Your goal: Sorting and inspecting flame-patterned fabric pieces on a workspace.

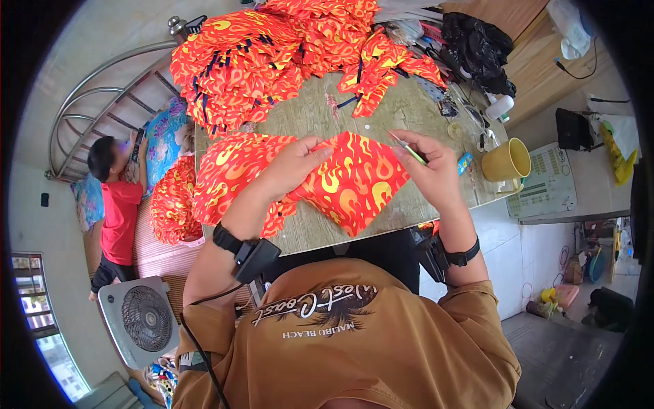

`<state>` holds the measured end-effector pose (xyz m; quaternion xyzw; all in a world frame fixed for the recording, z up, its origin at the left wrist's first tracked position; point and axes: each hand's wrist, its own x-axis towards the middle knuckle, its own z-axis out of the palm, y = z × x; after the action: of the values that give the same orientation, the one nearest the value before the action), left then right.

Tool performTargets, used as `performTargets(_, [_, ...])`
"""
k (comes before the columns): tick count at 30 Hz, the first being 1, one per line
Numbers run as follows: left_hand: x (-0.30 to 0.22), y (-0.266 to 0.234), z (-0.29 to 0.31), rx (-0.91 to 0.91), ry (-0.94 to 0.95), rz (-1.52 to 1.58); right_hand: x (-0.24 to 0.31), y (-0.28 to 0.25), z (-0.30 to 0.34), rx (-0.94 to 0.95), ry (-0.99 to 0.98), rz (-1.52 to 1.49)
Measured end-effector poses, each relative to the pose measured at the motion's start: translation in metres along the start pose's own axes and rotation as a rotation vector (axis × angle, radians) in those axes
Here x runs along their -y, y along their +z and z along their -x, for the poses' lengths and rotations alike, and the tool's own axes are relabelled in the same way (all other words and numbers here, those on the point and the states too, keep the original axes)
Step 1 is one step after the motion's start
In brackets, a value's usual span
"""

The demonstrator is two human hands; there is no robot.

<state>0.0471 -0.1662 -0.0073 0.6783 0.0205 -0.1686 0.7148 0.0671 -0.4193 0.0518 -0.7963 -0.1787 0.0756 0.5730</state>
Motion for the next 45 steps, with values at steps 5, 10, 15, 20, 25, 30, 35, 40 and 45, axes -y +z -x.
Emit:
performTargets(5, [0.03,-0.005,-0.01,-0.289,0.141,-0.511,-0.044,0.02,-0.017,-0.095,-0.165,0.278])
performTargets(10, [0.034,-0.009,-0.004,-0.376,0.508,-0.746,-0.058,0.026,-0.007,-0.125,-0.16,0.472])
performTargets(15, [0.035,-0.001,-0.001,-0.177,0.523,-0.87,-0.062,0.03,0.011,-0.003,-0.125,0.493])
performTargets(20, [0.031,0.001,-0.003,-0.136,0.537,-0.998,-0.058,0.02,0.011,-0.183,-0.089,0.43])
performTargets(25, [0.032,0.002,-0.004,-0.079,0.512,-1.045,-0.057,0.025,0.012,-0.204,-0.196,0.414])
performTargets(30, [0.035,0.003,-0.007,-0.046,0.502,-1.03,-0.072,0.015,0.006,-0.259,-0.224,0.412])
performTargets(35, [0.046,0.003,-0.011,-0.239,0.549,-1.286,-0.068,0.015,0.013,-0.058,-0.091,0.363])
performTargets(40, [0.045,0.003,-0.016,-0.376,0.516,-1.329,-0.08,0.033,0.02,0.088,-0.133,0.368])
performTargets(45, [0.04,0.009,-0.02,-0.382,0.336,-1.003,-0.08,0.03,0.016,0.087,0.009,0.426])
